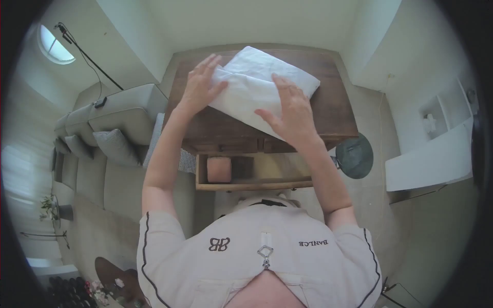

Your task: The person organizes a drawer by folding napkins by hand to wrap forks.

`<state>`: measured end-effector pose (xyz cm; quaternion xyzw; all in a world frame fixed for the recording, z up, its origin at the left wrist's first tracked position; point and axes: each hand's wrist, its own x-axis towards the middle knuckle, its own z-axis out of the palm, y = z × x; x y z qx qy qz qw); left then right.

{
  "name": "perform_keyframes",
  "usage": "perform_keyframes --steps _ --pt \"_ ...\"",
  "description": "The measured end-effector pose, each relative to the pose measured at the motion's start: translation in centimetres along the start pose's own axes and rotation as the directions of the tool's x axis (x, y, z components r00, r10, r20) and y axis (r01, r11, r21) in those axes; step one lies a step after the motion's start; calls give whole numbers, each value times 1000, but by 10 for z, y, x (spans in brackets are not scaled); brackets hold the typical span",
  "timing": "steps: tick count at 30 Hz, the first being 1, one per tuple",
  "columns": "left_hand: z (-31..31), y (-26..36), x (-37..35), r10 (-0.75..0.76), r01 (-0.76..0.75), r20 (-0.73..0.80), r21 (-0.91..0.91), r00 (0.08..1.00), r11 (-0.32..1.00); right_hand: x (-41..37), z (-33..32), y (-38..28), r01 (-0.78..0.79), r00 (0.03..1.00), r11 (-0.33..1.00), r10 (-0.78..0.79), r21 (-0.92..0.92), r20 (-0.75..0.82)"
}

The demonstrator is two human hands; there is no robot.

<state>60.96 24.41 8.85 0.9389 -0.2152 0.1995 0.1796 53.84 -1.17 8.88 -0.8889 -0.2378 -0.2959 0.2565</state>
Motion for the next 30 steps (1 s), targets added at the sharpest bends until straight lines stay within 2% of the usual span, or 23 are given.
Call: perform_keyframes --steps 2,3,6,8,12,15,18,20,23,27,30 --pt "-18 -7 3 -294 337 181 -295 938 894 1 -5 7 -264 942 964 252 24 223" --pt "-24 -13 3 -354 418 232 -356 906 836 1 -8 6 -321 912 947 304 20 276" --pt "-32 -31 -6 -336 503 379 -567 862 652 -11 -21 -3 -473 810 872 375 124 452" --pt "-42 -27 -15 -265 469 400 -598 877 649 -32 -20 -3 -305 910 921 206 244 359" --pt "-54 -30 -49 -136 371 397 -608 908 702 -53 -24 1 -42 977 952 -24 303 211" --pt "-51 -28 -76 -29 223 320 -589 947 777 -60 -24 -7 -3 952 987 -46 162 301" --pt "-47 -19 -89 -51 185 243 -571 969 800 -75 0 -14 65 940 997 -79 51 331" --pt "-47 -15 -92 -63 150 169 -576 984 804 -78 22 -15 191 972 978 -177 -80 154" --pt "-46 -11 -98 -95 141 112 -547 989 825 -75 33 -7 337 941 935 -337 -109 19" --pt "-37 2 -97 -56 69 40 -461 998 885 -44 14 25 424 903 894 -429 -144 -7" --pt "-14 19 -93 45 -70 -81 -347 996 935 -15 -9 59 418 904 886 -428 -203 -8"
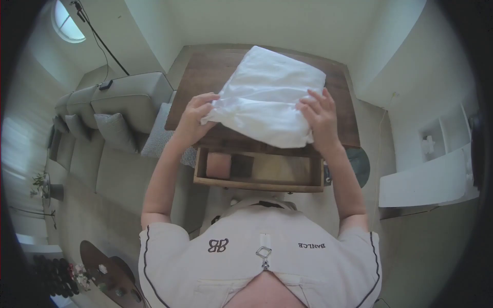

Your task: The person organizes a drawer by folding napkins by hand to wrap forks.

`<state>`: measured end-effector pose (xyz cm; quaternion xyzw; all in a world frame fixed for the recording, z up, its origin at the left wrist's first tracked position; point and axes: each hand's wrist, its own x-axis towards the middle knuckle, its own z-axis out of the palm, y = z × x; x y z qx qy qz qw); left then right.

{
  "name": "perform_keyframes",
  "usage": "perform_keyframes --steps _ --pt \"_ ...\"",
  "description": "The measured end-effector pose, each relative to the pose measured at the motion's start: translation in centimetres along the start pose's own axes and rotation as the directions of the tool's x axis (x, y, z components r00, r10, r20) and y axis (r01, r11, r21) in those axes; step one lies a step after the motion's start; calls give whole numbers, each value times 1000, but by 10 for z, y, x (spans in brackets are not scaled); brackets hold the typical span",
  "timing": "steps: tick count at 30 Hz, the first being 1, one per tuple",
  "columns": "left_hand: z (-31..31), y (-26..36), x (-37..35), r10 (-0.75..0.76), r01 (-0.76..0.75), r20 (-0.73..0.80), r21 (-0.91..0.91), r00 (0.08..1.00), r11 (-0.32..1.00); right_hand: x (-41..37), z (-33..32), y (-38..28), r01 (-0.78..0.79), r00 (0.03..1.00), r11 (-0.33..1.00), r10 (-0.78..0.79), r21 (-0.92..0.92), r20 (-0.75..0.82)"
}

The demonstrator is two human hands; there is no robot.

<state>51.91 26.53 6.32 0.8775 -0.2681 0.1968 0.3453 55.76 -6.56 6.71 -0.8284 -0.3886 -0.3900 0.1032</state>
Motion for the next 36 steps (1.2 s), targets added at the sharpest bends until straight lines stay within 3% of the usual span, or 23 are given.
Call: perform_keyframes --steps 2,3,6,9,12,15,18,20,21,24,26,27,28,29,30,32,33,36 --pt "23 2 -2 162 -157 -27 138 986 978 0 -14 15 -184 942 982 165 37 293" --pt "31 5 -2 202 -194 -31 173 979 966 -2 -22 20 -228 909 973 199 38 365" --pt "42 16 -1 225 -225 12 130 974 966 -16 -49 21 -307 709 944 313 -123 632" --pt "38 24 0 211 -214 37 163 977 963 -18 -68 -2 -451 831 869 326 205 450" --pt "38 24 3 304 -326 121 271 945 906 -19 -51 -43 -262 962 869 201 420 185" --pt "37 22 9 236 -274 199 191 951 943 -27 -14 -70 -40 982 981 3 192 188" --pt "31 28 23 187 -205 273 40 944 978 -28 17 -69 50 999 999 -50 -3 5" --pt "27 28 30 -34 89 412 -114 911 989 -23 21 -62 67 997 997 -65 43 -42" --pt "25 27 35 -80 162 449 -147 890 976 -21 22 -57 72 996 996 -69 51 -53" --pt "21 26 48 -252 435 563 -218 787 873 -15 20 -45 -105 979 964 56 246 195" --pt "25 19 48 -331 501 497 -257 802 826 5 8 -38 -374 844 856 155 356 513" --pt "28 17 46 -349 514 481 -268 804 814 12 5 -34 -443 793 820 168 364 586" --pt "34 16 42 -297 325 225 -98 928 941 18 5 -29 -541 729 746 187 388 658" --pt "39 15 39 -155 157 -21 128 988 979 23 5 -24 -636 660 660 196 400 725" --pt "45 21 36 -54 86 -129 251 990 964 25 6 -19 -681 623 614 200 399 756" --pt "52 44 32 277 -171 -197 431 940 886 28 12 -11 -737 584 516 162 436 795" --pt "57 47 30 357 -226 -204 478 912 849 31 14 -8 -749 575 490 150 445 804" --pt "82 35 23 387 -311 -6 583 922 750 36 17 -3 -776 530 455 95 437 843"
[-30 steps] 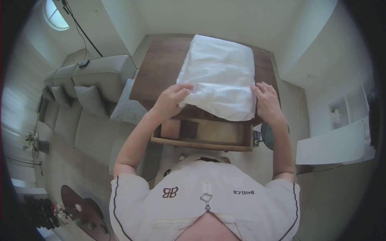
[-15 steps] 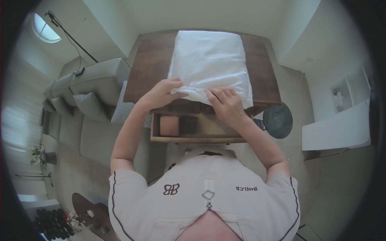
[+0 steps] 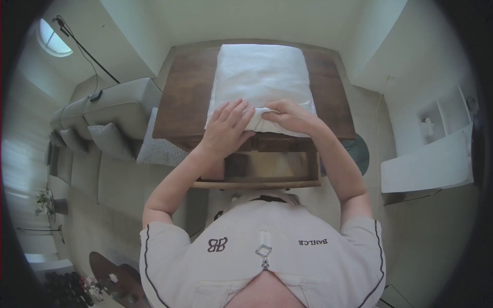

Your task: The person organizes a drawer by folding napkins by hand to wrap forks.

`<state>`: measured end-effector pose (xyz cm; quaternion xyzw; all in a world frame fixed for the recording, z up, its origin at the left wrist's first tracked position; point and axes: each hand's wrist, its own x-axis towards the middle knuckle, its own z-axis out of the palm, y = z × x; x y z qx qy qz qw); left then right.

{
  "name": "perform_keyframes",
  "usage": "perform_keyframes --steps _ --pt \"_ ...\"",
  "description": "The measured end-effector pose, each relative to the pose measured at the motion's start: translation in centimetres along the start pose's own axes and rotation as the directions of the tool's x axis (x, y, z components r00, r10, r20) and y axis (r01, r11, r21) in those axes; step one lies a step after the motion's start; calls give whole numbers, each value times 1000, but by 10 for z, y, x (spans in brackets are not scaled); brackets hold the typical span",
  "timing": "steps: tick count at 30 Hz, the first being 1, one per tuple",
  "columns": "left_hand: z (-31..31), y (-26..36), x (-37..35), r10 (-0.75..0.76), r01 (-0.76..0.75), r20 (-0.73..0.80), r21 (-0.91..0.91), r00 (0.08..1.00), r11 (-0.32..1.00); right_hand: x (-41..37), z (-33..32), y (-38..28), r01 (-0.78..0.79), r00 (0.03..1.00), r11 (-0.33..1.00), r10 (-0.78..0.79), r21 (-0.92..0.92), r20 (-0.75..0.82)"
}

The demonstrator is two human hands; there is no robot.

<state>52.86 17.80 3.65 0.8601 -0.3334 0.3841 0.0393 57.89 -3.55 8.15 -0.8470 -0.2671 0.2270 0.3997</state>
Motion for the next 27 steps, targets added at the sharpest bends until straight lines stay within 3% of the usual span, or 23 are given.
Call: perform_keyframes --steps 3,6,9,12,14,15,18,20,24,27 --pt "16 -8 -7 52 -52 -12 60 999 997 -1 -2 -4 -44 999 999 44 32 5" --pt "17 -11 -5 70 -70 -12 21 997 997 -9 -1 1 -33 990 999 32 -6 -139" --pt "19 -17 -3 81 -78 28 -71 996 994 -20 1 7 73 954 970 -135 -231 -267" --pt "17 -23 2 65 -51 71 -185 995 981 -31 -6 8 -44 899 913 -141 -406 -415" --pt "18 -26 4 50 -15 119 -278 992 960 -34 -3 9 -13 667 734 -500 -679 -552" --pt "18 -27 6 48 -8 129 -300 991 954 -35 1 8 -25 590 673 -586 -739 -555" --pt "18 -30 13 26 36 182 -331 983 943 -34 24 5 143 562 457 -767 -878 -308" --pt "17 -30 16 8 85 264 -338 964 937 -26 33 19 81 667 399 -703 -914 -247" --pt "8 -30 27 -52 257 484 -367 874 894 -14 35 38 62 700 389 -673 -919 -238" --pt "-1 -29 37 -137 454 635 -368 760 811 -10 23 31 156 698 429 -685 -890 -208"
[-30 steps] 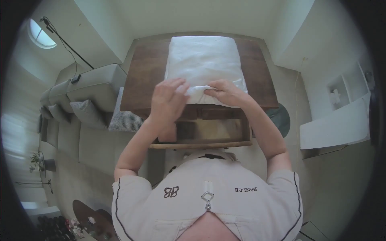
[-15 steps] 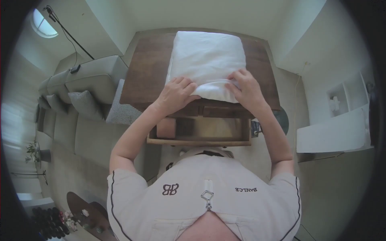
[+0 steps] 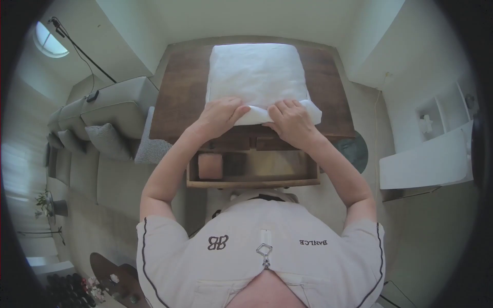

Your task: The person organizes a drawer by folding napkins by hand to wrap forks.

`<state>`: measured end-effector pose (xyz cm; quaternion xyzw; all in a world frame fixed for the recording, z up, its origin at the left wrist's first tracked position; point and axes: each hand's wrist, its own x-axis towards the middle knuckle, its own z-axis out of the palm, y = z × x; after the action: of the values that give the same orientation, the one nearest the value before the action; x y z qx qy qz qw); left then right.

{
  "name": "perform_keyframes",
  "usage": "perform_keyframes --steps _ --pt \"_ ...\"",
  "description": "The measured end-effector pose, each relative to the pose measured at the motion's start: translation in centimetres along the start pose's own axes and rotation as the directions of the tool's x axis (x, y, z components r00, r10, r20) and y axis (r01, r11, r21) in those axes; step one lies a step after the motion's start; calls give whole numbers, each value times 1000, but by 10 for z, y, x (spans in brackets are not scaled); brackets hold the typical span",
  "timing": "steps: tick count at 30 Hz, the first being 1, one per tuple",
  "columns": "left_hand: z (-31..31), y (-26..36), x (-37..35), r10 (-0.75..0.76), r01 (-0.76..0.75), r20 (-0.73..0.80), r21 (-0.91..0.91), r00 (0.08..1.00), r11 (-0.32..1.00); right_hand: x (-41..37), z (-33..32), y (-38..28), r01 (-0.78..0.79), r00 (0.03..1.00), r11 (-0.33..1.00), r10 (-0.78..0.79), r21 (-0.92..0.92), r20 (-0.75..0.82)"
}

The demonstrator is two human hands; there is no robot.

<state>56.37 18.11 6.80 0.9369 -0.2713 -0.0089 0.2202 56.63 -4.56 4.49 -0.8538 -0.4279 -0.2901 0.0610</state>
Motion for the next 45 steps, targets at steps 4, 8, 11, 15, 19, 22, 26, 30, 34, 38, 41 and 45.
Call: perform_keyframes --steps 4,8,11,15,19,22,26,30,34,38,41,45 --pt "6 1 6 -9 44 -187 182 982 982 12 -9 11 -105 973 974 59 200 224" --pt "26 5 1 357 -91 -419 536 835 840 27 -14 23 -321 872 877 127 356 473" --pt "35 4 1 428 -123 -404 595 808 794 38 -11 32 -446 766 810 125 381 631" --pt "40 -10 7 396 -91 -392 606 831 790 48 -8 42 -529 688 757 117 384 717" --pt "32 -11 10 306 -107 -326 509 894 854 44 -16 39 -477 755 811 180 340 630" --pt "23 -8 17 201 -89 -266 379 943 921 29 -10 40 -353 879 900 225 255 421" --pt "5 -4 30 -5 18 -90 144 996 989 14 -4 32 -76 995 997 77 29 -63" --pt "-11 -8 43 -130 134 91 -43 987 990 15 -1 32 7 998 997 -11 76 58" --pt "-8 -19 60 -162 179 123 -141 979 974 18 20 51 11 993 1000 -15 29 121" --pt "14 -27 53 168 -60 -392 274 904 960 29 26 56 -77 970 991 50 109 237" --pt "23 -25 45 367 -101 -439 520 820 848 43 21 64 -184 951 963 125 196 283" --pt "28 -32 42 356 -65 -391 590 849 805 53 8 60 -360 868 883 198 301 456"
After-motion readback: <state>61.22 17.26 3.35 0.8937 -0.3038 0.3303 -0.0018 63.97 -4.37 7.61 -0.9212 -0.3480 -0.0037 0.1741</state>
